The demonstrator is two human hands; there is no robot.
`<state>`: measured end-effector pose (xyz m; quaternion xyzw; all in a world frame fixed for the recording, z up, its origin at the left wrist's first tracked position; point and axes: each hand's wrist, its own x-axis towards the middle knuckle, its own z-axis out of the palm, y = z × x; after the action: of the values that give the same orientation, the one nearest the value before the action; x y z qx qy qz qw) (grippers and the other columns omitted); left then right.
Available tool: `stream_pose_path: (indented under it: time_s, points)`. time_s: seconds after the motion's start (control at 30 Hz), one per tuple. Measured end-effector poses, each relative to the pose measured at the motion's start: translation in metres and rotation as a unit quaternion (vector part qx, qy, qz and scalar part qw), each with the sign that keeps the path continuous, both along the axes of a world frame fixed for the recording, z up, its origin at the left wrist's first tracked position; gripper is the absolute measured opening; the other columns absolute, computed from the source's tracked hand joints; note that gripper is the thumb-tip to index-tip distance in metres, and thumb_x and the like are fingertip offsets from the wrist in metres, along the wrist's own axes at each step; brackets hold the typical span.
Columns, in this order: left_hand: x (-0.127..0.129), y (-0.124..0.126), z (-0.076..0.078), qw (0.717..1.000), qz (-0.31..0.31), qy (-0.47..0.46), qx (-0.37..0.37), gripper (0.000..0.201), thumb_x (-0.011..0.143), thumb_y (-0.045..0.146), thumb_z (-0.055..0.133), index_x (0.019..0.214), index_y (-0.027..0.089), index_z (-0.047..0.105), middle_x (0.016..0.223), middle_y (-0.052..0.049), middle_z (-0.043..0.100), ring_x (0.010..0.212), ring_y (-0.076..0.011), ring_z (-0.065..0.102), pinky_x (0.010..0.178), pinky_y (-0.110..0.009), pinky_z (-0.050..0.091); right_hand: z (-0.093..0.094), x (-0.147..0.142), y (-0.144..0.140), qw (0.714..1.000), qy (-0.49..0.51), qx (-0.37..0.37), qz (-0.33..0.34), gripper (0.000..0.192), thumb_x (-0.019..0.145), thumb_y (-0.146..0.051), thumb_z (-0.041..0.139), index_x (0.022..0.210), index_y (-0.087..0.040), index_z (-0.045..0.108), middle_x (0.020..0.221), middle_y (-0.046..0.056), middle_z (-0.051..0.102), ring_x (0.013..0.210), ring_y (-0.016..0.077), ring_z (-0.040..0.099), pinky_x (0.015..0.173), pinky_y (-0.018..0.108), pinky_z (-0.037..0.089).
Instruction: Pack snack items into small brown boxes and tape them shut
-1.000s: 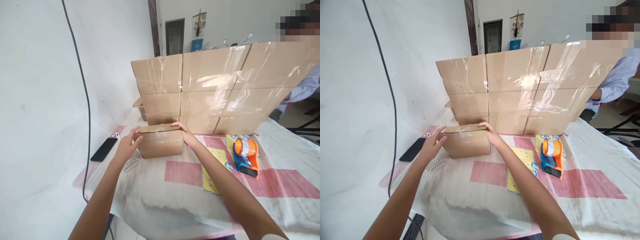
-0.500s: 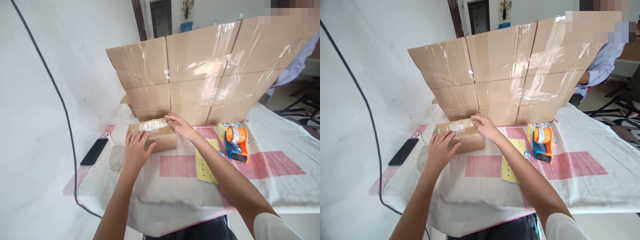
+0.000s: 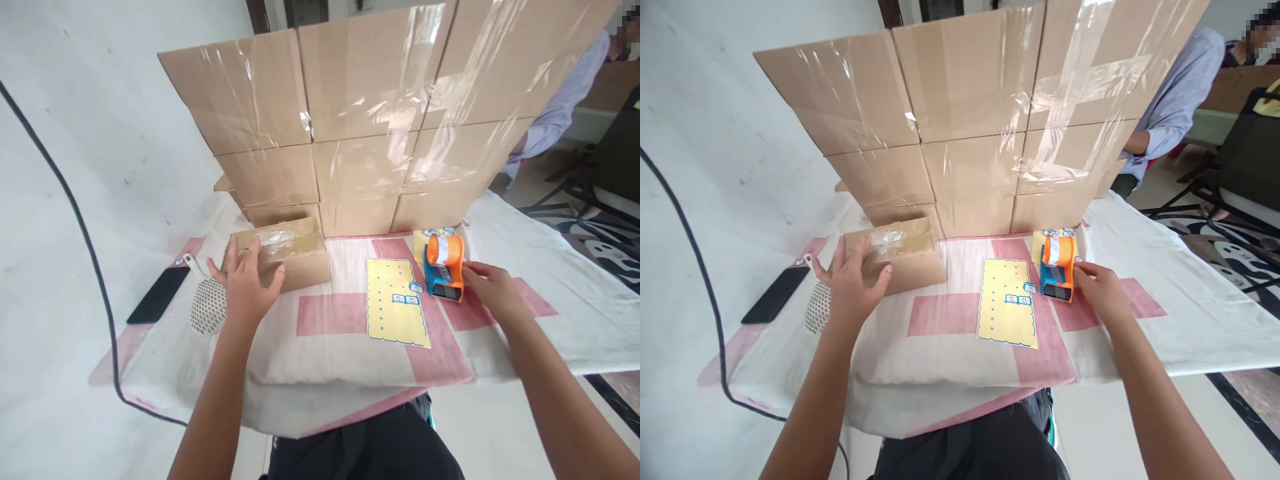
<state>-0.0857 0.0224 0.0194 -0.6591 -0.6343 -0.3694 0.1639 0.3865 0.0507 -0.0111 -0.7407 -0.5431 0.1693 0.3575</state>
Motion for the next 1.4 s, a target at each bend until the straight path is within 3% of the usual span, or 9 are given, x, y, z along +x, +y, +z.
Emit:
stream_pose_path:
  time_s: [0.13, 0.23, 0.4, 0.53, 0.7, 1.07, 1.17, 1.3, 1.4]
  points:
    - [0.032, -0.005, -0.011, 0.989, -0.085, 0.034, 0.116, 0.041, 0.086, 0.026, 0.065, 0.127, 0.021, 0.063, 0.130, -0.013, 0.072, 0.141, -0.0354, 0.049, 0.122, -0.057, 0.011, -0.002, -0.029, 0.009, 0.993, 0.068, 0.073, 0.058, 0.039, 0.084, -0.053, 0.052, 0.088, -0.021, 0.073, 0.116, 0.016, 0.071, 0.114, 0.0335, 0.064, 0.099, 0.047, 0.049]
    - [0.067, -0.006, -0.020, 0.964, -0.202, 0.057, 0.162, 0.025, 0.083, 0.018, 0.064, 0.107, 0.024, 0.068, 0.114, -0.006, 0.078, 0.115, -0.0289, 0.066, 0.111, -0.049, 0.026, 0.005, -0.046, 0.022, 0.991, 0.069, 0.073, 0.094, 0.047, 0.086, -0.063, 0.051, 0.066, -0.022, 0.063, 0.089, 0.013, 0.070, 0.089, 0.0300, 0.065, 0.082, 0.045, 0.051]
    - [0.119, 0.013, -0.018, 0.927, -0.356, -0.104, -0.052, 0.011, 0.090, 0.024, 0.059, 0.091, 0.024, 0.070, 0.086, -0.001, 0.076, 0.079, -0.0179, 0.066, 0.083, -0.036, 0.041, 0.017, -0.077, 0.044, 0.992, 0.032, 0.040, 0.118, 0.061, 0.084, -0.074, 0.055, 0.054, -0.023, 0.045, 0.051, 0.000, 0.044, 0.050, 0.0154, 0.041, 0.050, 0.032, 0.033]
    - [0.136, 0.032, -0.015, 0.897, -0.336, -0.259, -0.125, 0.021, 0.096, 0.037, 0.056, 0.107, 0.023, 0.067, 0.070, 0.003, 0.061, 0.062, -0.0126, 0.053, 0.062, -0.027, 0.041, 0.031, -0.121, 0.044, 0.950, 0.066, 0.198, 0.234, 0.057, 0.097, -0.067, 0.044, 0.064, -0.021, 0.050, 0.061, 0.002, 0.053, 0.058, 0.0161, 0.049, 0.058, 0.032, 0.039]
    - [0.130, 0.035, -0.028, 0.801, -0.306, -0.450, -0.250, 0.027, 0.085, 0.045, 0.073, 0.099, 0.022, 0.074, 0.059, 0.006, 0.042, 0.056, -0.0108, 0.039, 0.056, -0.025, 0.032, 0.022, -0.165, 0.035, 0.872, -0.012, 0.359, 0.332, 0.034, 0.106, -0.034, 0.043, 0.077, -0.021, 0.055, 0.077, 0.005, 0.061, 0.075, 0.0194, 0.056, 0.072, 0.035, 0.043]
    - [0.131, 0.036, -0.048, 0.664, -0.334, -0.531, -0.406, 0.027, 0.075, 0.046, 0.080, 0.082, 0.020, 0.079, 0.056, 0.005, 0.042, 0.057, -0.0098, 0.033, 0.059, -0.027, 0.031, 0.006, -0.160, 0.034, 0.828, -0.147, 0.388, 0.378, 0.022, 0.104, -0.025, 0.047, 0.084, -0.020, 0.055, 0.079, 0.004, 0.061, 0.077, 0.0203, 0.053, 0.069, 0.035, 0.037]
    - [0.129, 0.038, -0.047, 0.665, -0.335, -0.535, -0.400, 0.023, 0.076, 0.043, 0.079, 0.077, 0.020, 0.075, 0.062, 0.003, 0.050, 0.061, -0.0113, 0.042, 0.063, -0.027, 0.037, 0.005, -0.156, 0.038, 0.832, -0.173, 0.390, 0.355, 0.025, 0.106, -0.027, 0.044, 0.084, -0.020, 0.055, 0.078, 0.005, 0.061, 0.078, 0.0212, 0.052, 0.070, 0.036, 0.036]
    - [0.127, 0.037, -0.040, 0.699, -0.349, -0.533, -0.324, 0.016, 0.084, 0.037, 0.073, 0.081, 0.022, 0.070, 0.093, -0.002, 0.066, 0.094, -0.0172, 0.060, 0.081, -0.028, 0.046, -0.003, -0.142, 0.056, 0.879, -0.191, 0.360, 0.247, 0.034, 0.107, -0.035, 0.040, 0.080, -0.021, 0.055, 0.078, 0.006, 0.061, 0.077, 0.0230, 0.050, 0.069, 0.038, 0.033]
    - [0.129, 0.034, -0.036, 0.659, -0.375, -0.542, -0.363, 0.018, 0.085, 0.038, 0.071, 0.091, 0.021, 0.067, 0.094, -0.004, 0.070, 0.089, -0.0171, 0.065, 0.083, -0.030, 0.050, -0.010, -0.138, 0.064, 0.904, -0.167, 0.333, 0.208, 0.039, 0.108, -0.040, 0.036, 0.078, -0.021, 0.054, 0.077, 0.006, 0.060, 0.078, 0.0234, 0.051, 0.072, 0.039, 0.034]
